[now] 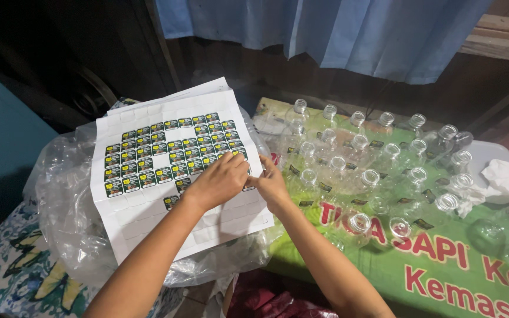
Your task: The person sits on the floor and repeatedly picks up clear plastic bottles, applies a printed label to each bottle, and places the labeled bottle back on the table. The process is repeated for multiple bottles throughout the clip.
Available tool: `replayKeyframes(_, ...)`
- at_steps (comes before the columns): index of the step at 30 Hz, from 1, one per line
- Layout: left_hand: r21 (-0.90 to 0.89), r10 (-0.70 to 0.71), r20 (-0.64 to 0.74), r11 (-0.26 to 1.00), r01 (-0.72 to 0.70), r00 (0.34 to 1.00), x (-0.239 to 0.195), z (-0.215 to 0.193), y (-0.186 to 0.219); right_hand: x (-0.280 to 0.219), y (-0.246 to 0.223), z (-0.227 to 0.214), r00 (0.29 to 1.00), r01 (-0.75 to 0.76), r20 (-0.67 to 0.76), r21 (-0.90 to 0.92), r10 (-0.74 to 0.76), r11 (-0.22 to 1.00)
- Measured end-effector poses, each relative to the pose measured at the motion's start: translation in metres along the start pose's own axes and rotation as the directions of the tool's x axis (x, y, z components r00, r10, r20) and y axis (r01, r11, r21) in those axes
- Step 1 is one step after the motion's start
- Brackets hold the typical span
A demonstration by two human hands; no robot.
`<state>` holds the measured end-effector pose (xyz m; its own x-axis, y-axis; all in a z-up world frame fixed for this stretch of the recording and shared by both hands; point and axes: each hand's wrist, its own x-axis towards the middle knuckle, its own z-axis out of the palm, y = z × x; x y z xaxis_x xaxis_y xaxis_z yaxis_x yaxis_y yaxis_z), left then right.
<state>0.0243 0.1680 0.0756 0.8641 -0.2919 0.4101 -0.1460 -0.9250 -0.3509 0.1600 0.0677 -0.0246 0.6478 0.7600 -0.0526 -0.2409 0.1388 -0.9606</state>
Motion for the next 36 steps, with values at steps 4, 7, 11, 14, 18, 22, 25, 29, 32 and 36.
replayKeyframes(4, -0.139, -0.063, -0.029, 0.989, 0.058, 0.998, -0.002, 0.006, -0.006, -0.002, -0.006, 0.0, 1.0, -0.016, 0.007, -0.053, 0.016, 0.998)
replayKeyframes(7, -0.31, -0.167, -0.093, 0.941, 0.131, 0.982, -0.004, 0.01, -0.011, -0.004, -0.008, 0.001, 1.0, 0.014, 0.022, -0.05, -0.013, 0.999)
replayKeyframes(11, -0.436, -0.268, -0.11, 0.878, 0.196, 0.957, -0.005, 0.015, -0.018, -0.004, -0.01, 0.001, 0.999, -0.036, 0.002, -0.036, 0.036, 0.999)
replayKeyframes(14, -0.483, -0.319, -0.096, 0.843, 0.236, 0.943, -0.007, 0.016, -0.021, -0.004, -0.01, 0.002, 0.998, -0.066, -0.014, -0.049, 0.065, 0.997)
replayKeyframes(18, -0.536, -0.39, -0.125, 0.801, 0.269, 0.912, -0.006, 0.017, -0.022, -0.003, -0.011, 0.002, 0.997, -0.075, -0.022, -0.068, 0.073, 0.995)
replayKeyframes(22, -0.562, -0.445, -0.135, 0.77, 0.301, 0.885, -0.009, 0.02, -0.02, 0.0, -0.01, 0.002, 0.999, -0.042, -0.01, -0.094, 0.041, 0.995)
replayKeyframes(25, -0.61, -0.493, -0.116, 0.72, 0.33, 0.862, -0.01, 0.024, -0.019, 0.002, -0.007, 0.001, 0.999, -0.045, -0.014, -0.086, 0.044, 0.995)
replayKeyframes(29, -0.631, -0.536, 0.01, 0.652, 0.421, 0.844, -0.013, 0.031, -0.019, 0.004, -0.003, 0.0, 0.999, -0.04, -0.019, -0.108, 0.038, 0.993)
replayKeyframes(32, -0.671, -0.535, 0.029, 0.616, 0.413, 0.844, -0.015, 0.036, -0.018, 0.006, -0.001, -0.001, 0.999, -0.037, -0.022, -0.11, 0.035, 0.993)
replayKeyframes(36, -0.611, -0.497, -0.046, 0.7, 0.37, 0.866, -0.016, 0.038, -0.017, 0.007, -0.001, 0.0, 0.999, -0.032, -0.019, -0.075, 0.03, 0.997)
